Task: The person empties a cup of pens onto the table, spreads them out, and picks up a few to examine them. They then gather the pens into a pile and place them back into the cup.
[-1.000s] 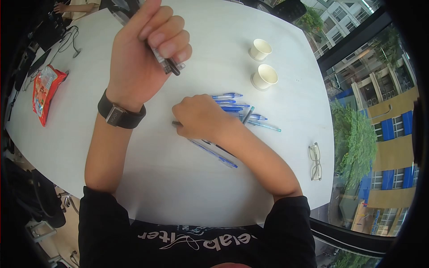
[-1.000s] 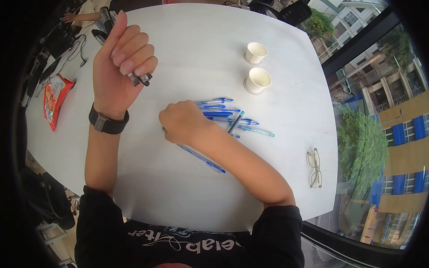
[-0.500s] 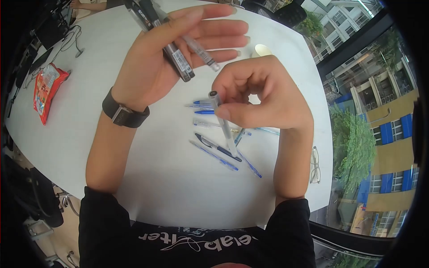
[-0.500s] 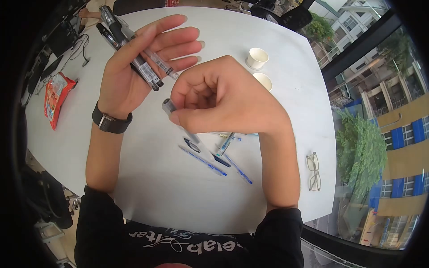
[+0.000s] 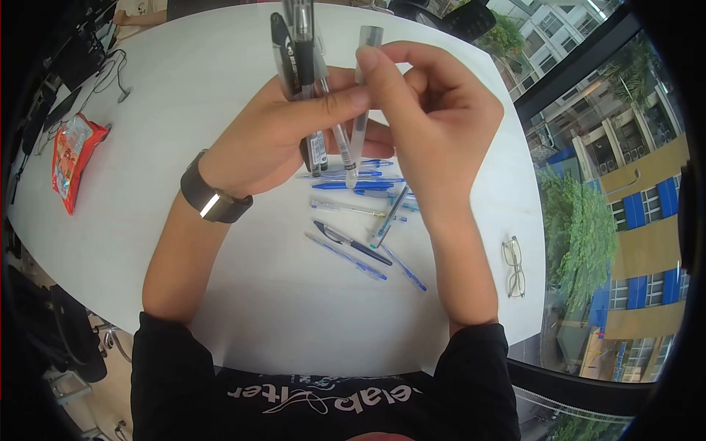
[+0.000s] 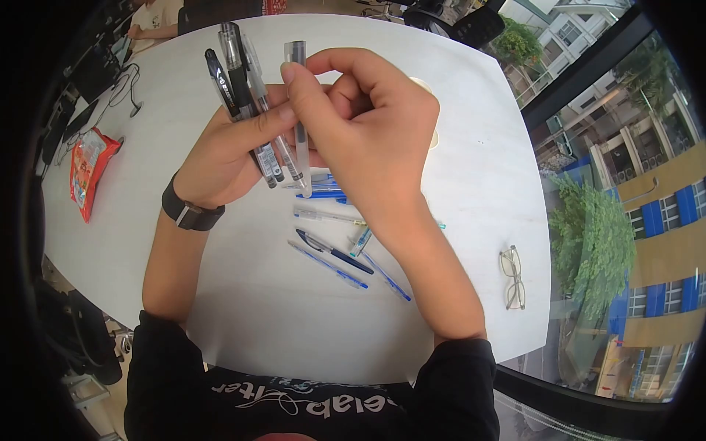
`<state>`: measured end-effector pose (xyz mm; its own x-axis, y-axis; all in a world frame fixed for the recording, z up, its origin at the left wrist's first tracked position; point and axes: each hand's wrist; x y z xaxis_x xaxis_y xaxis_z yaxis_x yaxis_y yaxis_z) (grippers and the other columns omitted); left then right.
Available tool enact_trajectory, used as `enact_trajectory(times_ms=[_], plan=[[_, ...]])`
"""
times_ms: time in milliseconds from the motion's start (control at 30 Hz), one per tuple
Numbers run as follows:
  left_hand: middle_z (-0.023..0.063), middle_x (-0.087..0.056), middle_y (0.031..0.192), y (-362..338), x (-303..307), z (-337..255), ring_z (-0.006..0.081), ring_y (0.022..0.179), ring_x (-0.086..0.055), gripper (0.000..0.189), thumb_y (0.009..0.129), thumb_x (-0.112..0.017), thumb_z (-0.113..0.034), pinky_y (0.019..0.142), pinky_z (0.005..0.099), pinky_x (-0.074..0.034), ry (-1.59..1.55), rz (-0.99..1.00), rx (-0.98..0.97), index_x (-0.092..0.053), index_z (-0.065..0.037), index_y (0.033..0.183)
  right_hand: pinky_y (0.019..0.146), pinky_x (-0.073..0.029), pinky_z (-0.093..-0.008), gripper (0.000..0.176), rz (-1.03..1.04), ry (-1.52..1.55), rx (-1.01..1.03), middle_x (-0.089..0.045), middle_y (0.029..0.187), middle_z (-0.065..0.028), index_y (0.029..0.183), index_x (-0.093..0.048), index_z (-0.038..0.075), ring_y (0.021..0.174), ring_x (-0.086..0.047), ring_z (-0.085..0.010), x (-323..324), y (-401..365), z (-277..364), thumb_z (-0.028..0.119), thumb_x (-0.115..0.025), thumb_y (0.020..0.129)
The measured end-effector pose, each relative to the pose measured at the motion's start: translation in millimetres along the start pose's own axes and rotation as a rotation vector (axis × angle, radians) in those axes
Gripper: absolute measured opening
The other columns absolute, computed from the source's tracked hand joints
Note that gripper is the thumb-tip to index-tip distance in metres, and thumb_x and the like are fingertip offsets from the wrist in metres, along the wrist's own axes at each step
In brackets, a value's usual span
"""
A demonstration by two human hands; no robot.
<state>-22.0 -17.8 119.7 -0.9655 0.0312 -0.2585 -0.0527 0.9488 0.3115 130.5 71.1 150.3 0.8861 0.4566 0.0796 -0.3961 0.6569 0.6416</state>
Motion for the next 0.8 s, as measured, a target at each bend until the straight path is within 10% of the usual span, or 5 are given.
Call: enact_trajectory(times_ms=[200, 333, 567, 800], plan=[[-0.0018, -0.064, 0.084, 2, -7, -11, 0.0126, 0.079, -0.062, 0.024, 0.112, -0.060, -0.029, 0.072, 0.0276, -0.048, 0.008, -0.056, -0.119, -0.067, -0.007, 0.108, 0.067, -0.046, -0.0292, 0.022, -0.091, -0.408, 0.390, -0.057, 0.074, 0.0026, 0.104, -0.073, 0.005, 0.078, -0.056, -0.0096, 1, 3, -11, 0.021, -0.084, 0.092], [-0.0073, -0.031, 0.069, 8, -12, -8, 0.0079, 0.062, -0.035, 0.039, 0.116, -0.047, -0.044, 0.066, 0.0266, -0.036, -0.549, -0.223, -0.196, -0.052, -0.014, 0.092, 0.089, -0.045, -0.0319, 0.035, -0.047, 0.294, 0.000, -0.061, 0.103, -0.0046, 0.119, -0.063, 0.003, 0.099, -0.057, -0.0162, -21, -9, -17, 0.036, -0.061, 0.108], [-0.0031, -0.041, 0.073, 8, -21, 16, 0.0154, 0.076, -0.051, 0.054, 0.111, -0.054, -0.056, 0.076, 0.0340, -0.048, -0.770, -0.197, -0.174, -0.039, -0.017, 0.076, 0.100, -0.046, -0.0376, 0.052, -0.129, 0.783, -0.520, -0.059, 0.112, -0.0063, 0.123, -0.058, 0.008, 0.110, -0.059, -0.0199, -47, -39, -22, 0.054, -0.036, 0.114], [-0.0041, -0.047, 0.075, 5, -35, 18, 0.0131, 0.080, -0.052, 0.054, 0.113, -0.049, -0.053, 0.078, 0.0305, -0.046, -0.935, -0.185, -0.085, -0.042, -0.017, 0.074, 0.099, -0.050, -0.0390, 0.056, -0.171, 0.863, -0.343, -0.062, 0.119, -0.0120, 0.122, -0.056, 0.005, 0.110, -0.061, -0.0249, -35, -29, -22, 0.056, -0.037, 0.113]])
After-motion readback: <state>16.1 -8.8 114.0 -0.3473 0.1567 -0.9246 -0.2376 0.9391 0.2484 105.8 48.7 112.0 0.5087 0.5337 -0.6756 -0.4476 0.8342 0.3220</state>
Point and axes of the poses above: each hand's wrist, its own y-axis towards the middle knuckle, its own x-axis out of the back of the hand, z = x × y
